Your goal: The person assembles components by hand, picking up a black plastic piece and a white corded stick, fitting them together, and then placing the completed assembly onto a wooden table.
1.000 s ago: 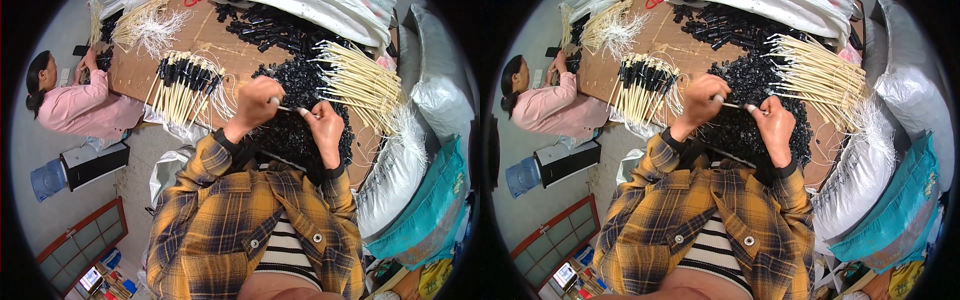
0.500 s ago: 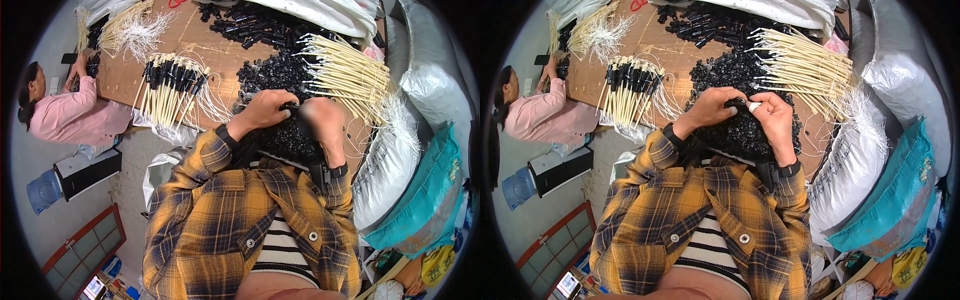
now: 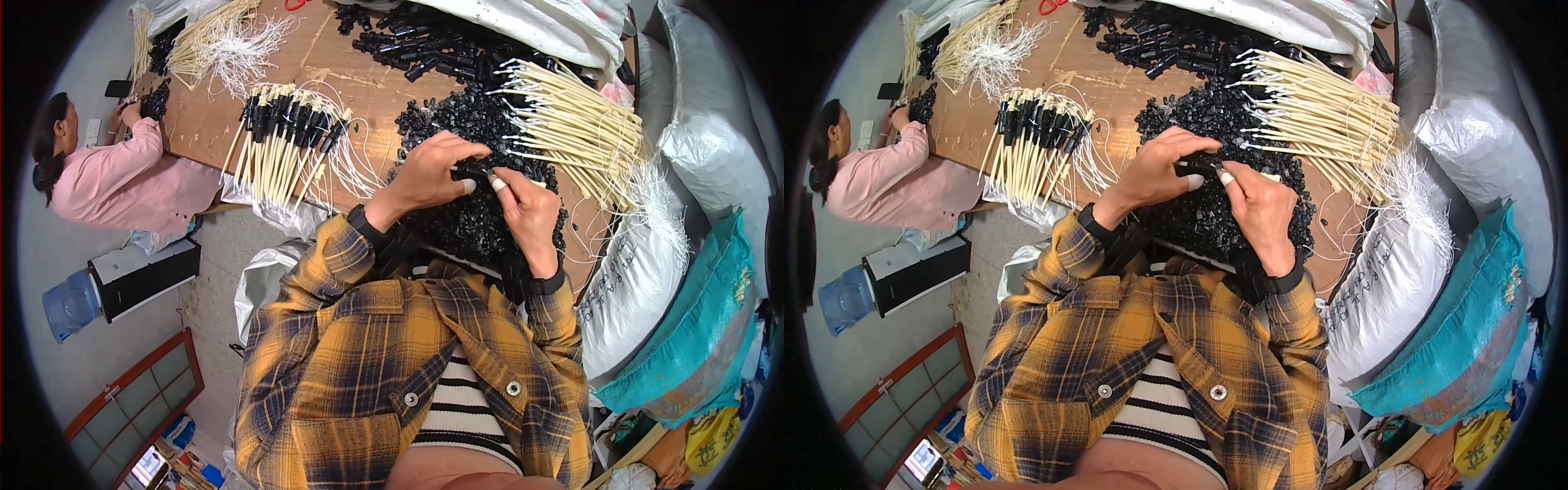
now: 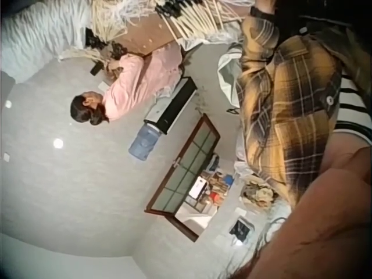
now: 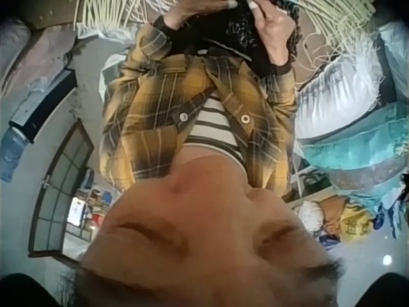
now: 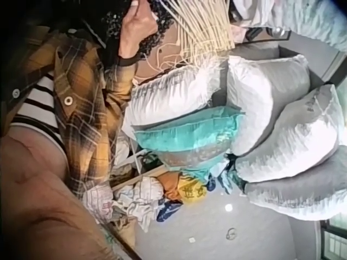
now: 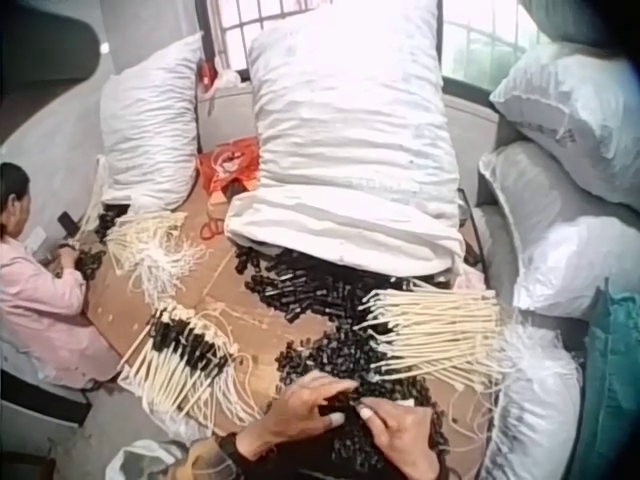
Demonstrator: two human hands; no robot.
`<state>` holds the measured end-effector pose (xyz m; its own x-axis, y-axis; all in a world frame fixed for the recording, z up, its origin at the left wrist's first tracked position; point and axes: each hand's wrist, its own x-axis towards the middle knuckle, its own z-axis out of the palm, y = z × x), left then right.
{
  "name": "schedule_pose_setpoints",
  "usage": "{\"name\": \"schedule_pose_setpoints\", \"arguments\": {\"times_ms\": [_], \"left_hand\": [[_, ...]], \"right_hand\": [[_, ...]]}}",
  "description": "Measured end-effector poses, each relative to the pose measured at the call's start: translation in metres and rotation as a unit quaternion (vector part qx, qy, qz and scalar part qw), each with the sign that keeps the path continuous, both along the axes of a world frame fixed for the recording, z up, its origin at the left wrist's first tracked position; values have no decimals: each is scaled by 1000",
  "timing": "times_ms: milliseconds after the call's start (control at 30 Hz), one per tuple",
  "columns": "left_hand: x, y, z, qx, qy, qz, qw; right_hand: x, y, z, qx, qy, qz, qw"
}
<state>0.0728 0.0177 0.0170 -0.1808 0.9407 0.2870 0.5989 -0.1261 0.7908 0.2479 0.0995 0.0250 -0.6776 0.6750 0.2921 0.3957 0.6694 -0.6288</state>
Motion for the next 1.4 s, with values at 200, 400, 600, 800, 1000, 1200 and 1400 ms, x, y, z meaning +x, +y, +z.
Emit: {"name": "schedule_pose_setpoints", "arguments": {"times_ms": [200,400,600,800,1000,1200,1400], "left_hand": [[2,4,-7,76,-35,15,996],[3,-2,-9,-47,-212,40,975],[-9,-9,2,-160,-447,3,880],[-3,-17,-14,-86,-55,-49,994],[-3,-17,-8,-67,36,17,997],[4,-21,1,-95,52,68,992],[5,-19,-2,-134,56,80,986]], "right_hand": [[-5,-8,1,11,-4,-14,1000],[-11,-14,0,-26,-8,-17,999],[-8,-10,-1,-218,45,-33,974],[-5,-8,-4,-290,51,-27,955],[-4,-10,-3,3,43,66,997],[-3,-9,-2,-22,-21,85,996],[-4,-4,-1,-62,-15,107,992]]}}
